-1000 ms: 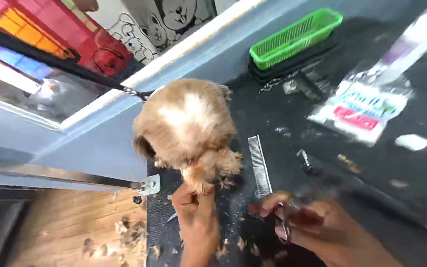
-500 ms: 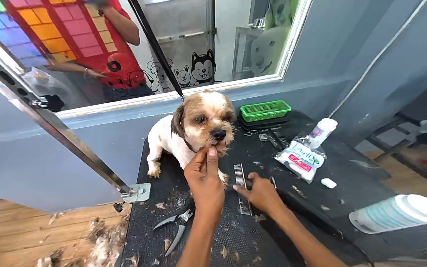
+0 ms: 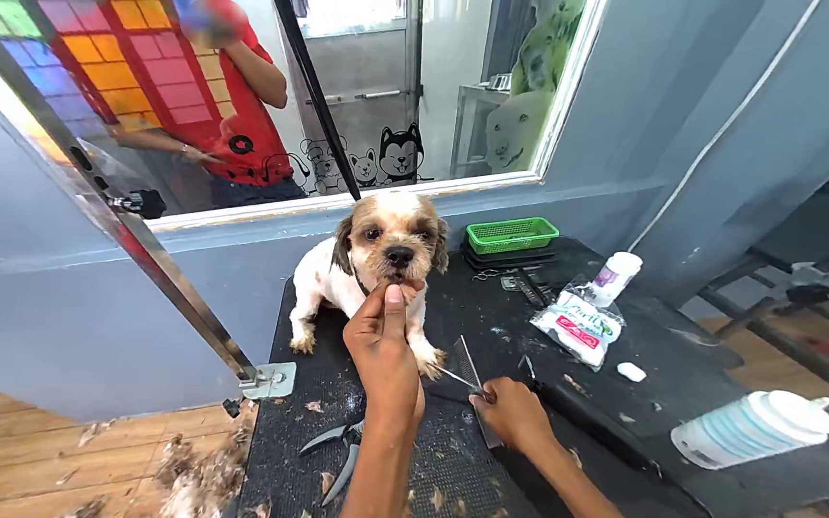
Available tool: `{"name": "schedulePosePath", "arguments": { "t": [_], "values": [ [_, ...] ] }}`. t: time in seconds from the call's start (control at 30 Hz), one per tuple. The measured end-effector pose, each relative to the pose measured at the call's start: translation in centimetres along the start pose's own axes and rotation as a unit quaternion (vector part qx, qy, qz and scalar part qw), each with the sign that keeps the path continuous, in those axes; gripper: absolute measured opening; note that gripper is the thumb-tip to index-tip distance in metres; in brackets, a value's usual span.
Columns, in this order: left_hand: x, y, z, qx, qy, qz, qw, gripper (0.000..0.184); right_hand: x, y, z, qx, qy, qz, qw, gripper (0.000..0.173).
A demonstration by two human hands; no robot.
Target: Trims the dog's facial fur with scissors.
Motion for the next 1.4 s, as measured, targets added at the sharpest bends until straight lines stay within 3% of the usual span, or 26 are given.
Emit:
{"name": "schedulePosePath", "arguments": {
  "t": [0.07, 0.13, 0.23, 0.33, 0.43, 0.53, 0.63, 0.8, 1.03, 1.2, 1.3, 1.4],
  "values": [
    [-0.3, -0.1, -0.2, -0.001, 0.010, 0.006, 1.000, 0.026, 1.4, 1.0, 0.4, 0.075, -0.141, -0.088, 0.983, 0.034],
    [-0.7, -0.2, -0.3, 0.003, 0.024, 0.009, 1.000, 0.025, 1.7, 2.3, -0.5, 0.164, -0.275, -0.175, 0.931, 0.031],
    [-1.5, -0.1, -0.4, -0.003, 0.034, 0.017, 0.999, 0.024, -1.3, 5.1, -5.9, 0.310, -0.320, -0.300, 0.843, 0.028],
    [-1.9, -0.1, -0.3, -0.008, 0.038, 0.027, 0.999, 0.024, -6.4, 8.3, -12.8, 0.404, -0.193, -0.444, 0.776, 0.025],
    [-2.0, 0.0, 0.1, 0.002, 0.062, 0.034, 0.998, 0.022, -11.8, 11.0, -17.7, 0.438, 0.014, -0.576, 0.691, 0.024],
    [-2.3, 0.0, 0.2, 0.005, 0.075, 0.041, 0.996, 0.019, -15.8, 11.6, -19.6, 0.421, 0.165, -0.645, 0.616, 0.020],
    [-2.0, 0.0, 0.4, 0.014, 0.098, 0.032, 0.995, 0.020, -18.3, 11.4, -20.3, 0.370, 0.275, -0.676, 0.575, 0.017],
    [-2.2, 0.2, 0.0, 0.012, 0.092, 0.021, 0.996, 0.017, -20.5, 10.3, -21.2, 0.318, 0.364, -0.683, 0.548, 0.022],
    [-1.8, -0.2, -0.4, 0.005, 0.077, 0.039, 0.996, 0.023, -21.6, 11.5, -22.2, 0.306, 0.326, -0.724, 0.525, 0.020],
    [-2.2, -0.2, -0.5, -0.006, 0.079, 0.034, 0.996, 0.018, -23.0, 10.0, -22.1, 0.268, 0.411, -0.708, 0.509, 0.022],
    [-2.1, -0.2, -0.4, -0.012, 0.087, 0.040, 0.995, 0.020, -23.3, 10.2, -23.0, 0.306, 0.356, -0.701, 0.537, 0.020],
    [-2.0, -0.5, -0.5, -0.015, 0.079, 0.055, 0.995, 0.022, -21.4, 11.2, -21.8, 0.354, 0.210, -0.675, 0.612, 0.019]
  ]
}}
Point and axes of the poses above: each hand's wrist, its own y-axis away from the middle knuckle, its own z-axis out of the palm, x = y × z, the point moved 2 cm from there along -y, towards the middle knuckle, and after that the axes turned 6 degrees about -y, right-handed, at the moved point
